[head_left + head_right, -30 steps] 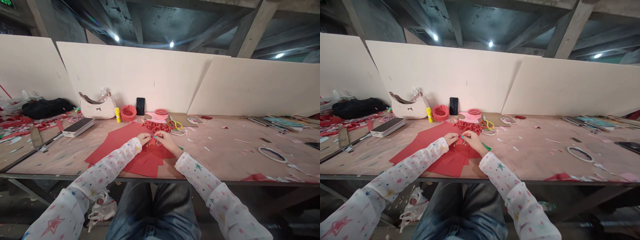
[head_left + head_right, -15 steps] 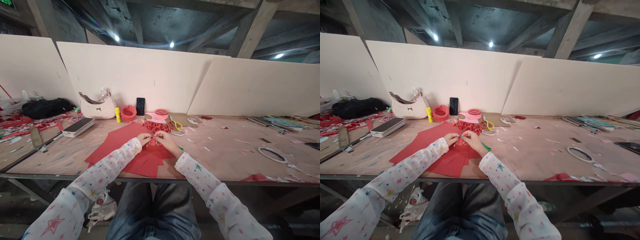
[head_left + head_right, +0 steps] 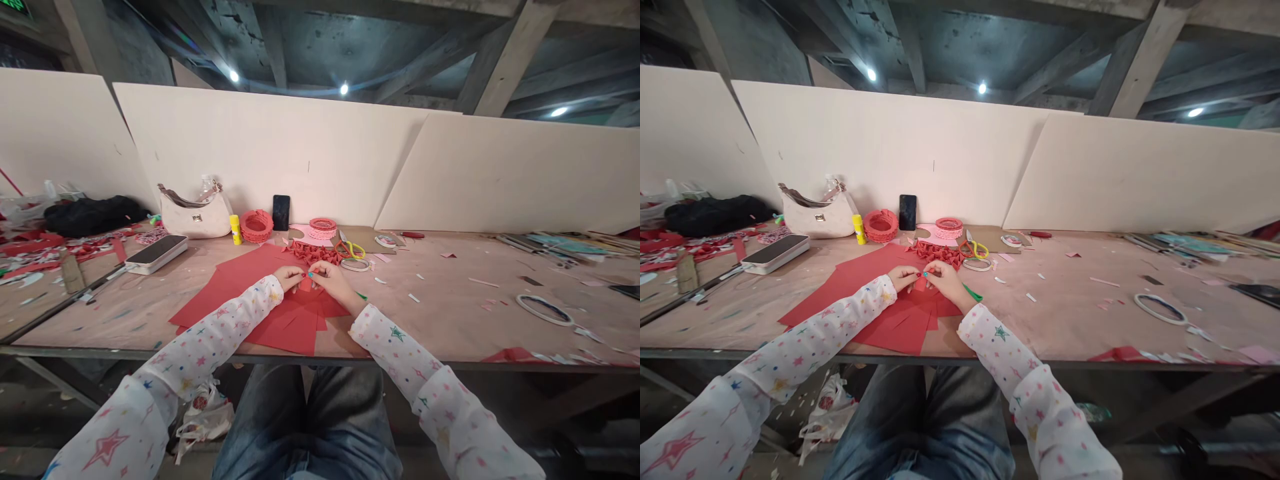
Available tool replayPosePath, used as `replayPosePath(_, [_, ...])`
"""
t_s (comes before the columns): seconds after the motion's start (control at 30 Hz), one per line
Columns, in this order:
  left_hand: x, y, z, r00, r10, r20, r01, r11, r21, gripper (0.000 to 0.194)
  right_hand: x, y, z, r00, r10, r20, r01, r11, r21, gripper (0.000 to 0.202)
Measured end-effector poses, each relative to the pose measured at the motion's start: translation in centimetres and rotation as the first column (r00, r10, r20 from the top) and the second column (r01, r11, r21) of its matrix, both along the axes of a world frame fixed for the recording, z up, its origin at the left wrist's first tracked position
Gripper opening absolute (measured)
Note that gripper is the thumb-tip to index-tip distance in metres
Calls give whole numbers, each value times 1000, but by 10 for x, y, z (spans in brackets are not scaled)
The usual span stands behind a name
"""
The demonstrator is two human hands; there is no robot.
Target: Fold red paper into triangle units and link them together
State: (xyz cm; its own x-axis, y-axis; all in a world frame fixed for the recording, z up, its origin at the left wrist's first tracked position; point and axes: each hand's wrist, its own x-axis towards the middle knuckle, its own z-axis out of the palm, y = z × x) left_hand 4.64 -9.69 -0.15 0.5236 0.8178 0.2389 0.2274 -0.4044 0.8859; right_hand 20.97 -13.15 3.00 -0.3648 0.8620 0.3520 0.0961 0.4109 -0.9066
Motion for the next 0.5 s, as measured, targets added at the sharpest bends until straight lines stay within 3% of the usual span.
replayPosePath(0.5, [6, -4, -1, 1000, 31, 2, -31, 995, -91, 27, -1, 2, -1, 1000, -17, 3, 17, 999, 27, 9])
